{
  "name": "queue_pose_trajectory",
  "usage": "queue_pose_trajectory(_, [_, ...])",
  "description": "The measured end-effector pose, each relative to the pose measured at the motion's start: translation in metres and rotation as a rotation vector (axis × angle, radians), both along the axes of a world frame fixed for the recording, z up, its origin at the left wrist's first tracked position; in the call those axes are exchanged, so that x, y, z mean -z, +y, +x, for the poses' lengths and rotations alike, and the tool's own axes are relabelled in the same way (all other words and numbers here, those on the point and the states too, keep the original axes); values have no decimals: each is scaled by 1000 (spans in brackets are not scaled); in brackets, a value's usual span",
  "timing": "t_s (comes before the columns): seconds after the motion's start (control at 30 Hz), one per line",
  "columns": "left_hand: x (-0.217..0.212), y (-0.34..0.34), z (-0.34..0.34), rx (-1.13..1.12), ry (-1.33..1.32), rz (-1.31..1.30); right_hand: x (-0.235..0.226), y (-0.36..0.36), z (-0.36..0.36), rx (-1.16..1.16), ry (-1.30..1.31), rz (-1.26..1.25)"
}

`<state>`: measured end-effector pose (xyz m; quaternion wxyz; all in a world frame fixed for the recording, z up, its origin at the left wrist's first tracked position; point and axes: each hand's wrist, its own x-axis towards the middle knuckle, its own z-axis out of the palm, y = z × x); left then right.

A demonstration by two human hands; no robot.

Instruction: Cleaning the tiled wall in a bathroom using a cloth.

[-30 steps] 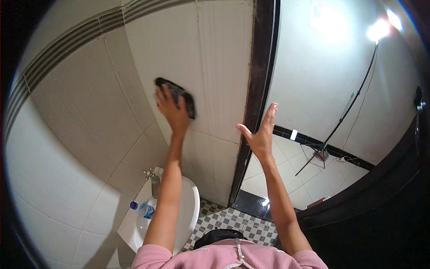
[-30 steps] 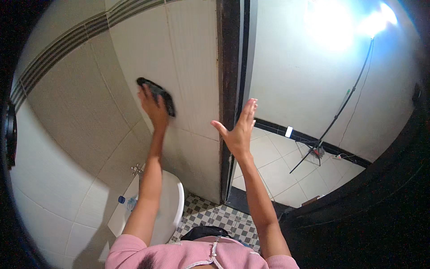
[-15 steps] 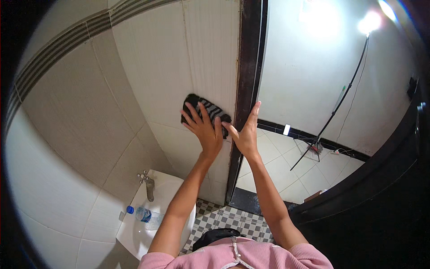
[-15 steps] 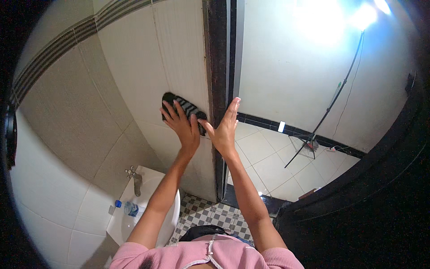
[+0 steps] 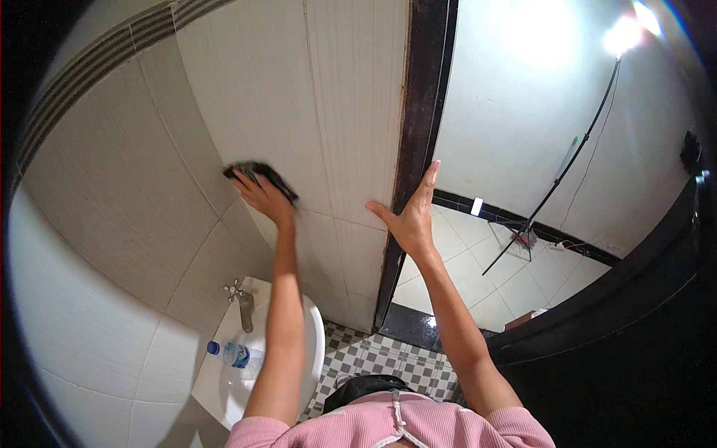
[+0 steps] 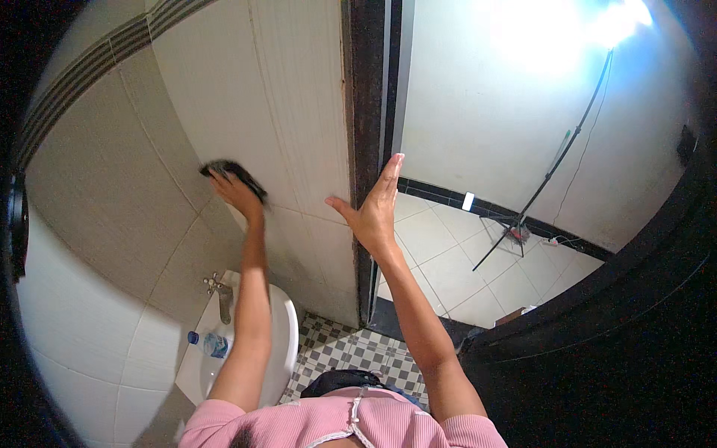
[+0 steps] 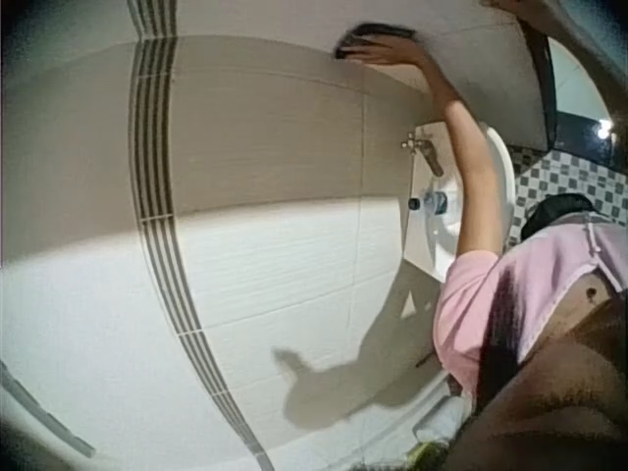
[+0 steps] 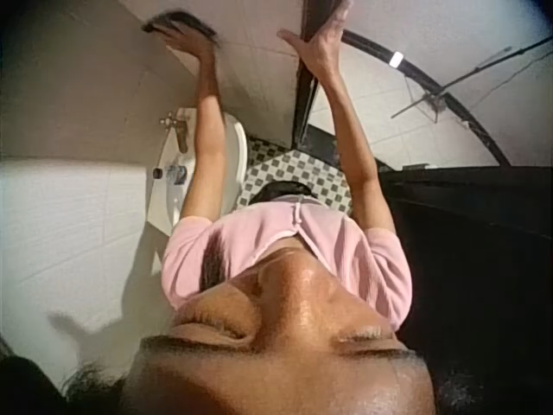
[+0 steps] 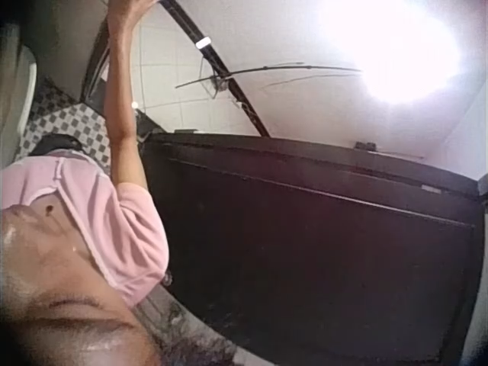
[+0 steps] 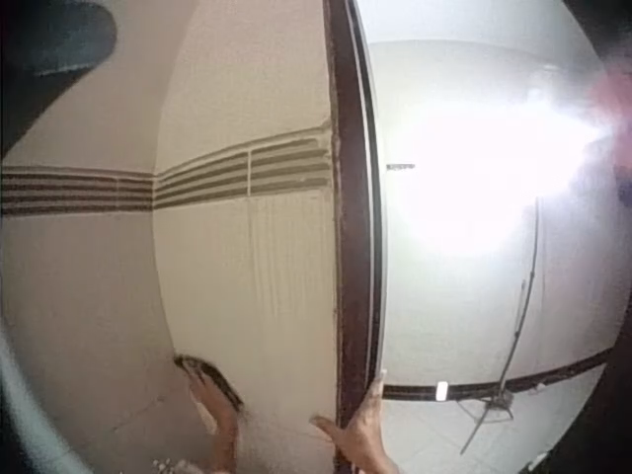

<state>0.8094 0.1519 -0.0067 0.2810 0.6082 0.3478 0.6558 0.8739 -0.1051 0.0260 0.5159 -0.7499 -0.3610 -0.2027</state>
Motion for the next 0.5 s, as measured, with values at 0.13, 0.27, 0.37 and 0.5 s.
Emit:
queue_pose_trajectory(0.13, [61, -102, 21, 26, 81, -29, -3, 4, -5, -4, 10, 18])
queue_pose_trajectory(0.27, [55, -171, 23, 201, 118, 399, -7, -1, -9, 22, 26, -14])
queue_pose_trajectory(0.37, [23, -126, 13, 160, 213, 705, 0, 1, -4, 26, 18, -6])
queue_pose_trajectory(0.5, [-60, -63, 4, 115, 187, 652, -3, 0, -7, 55, 41, -28])
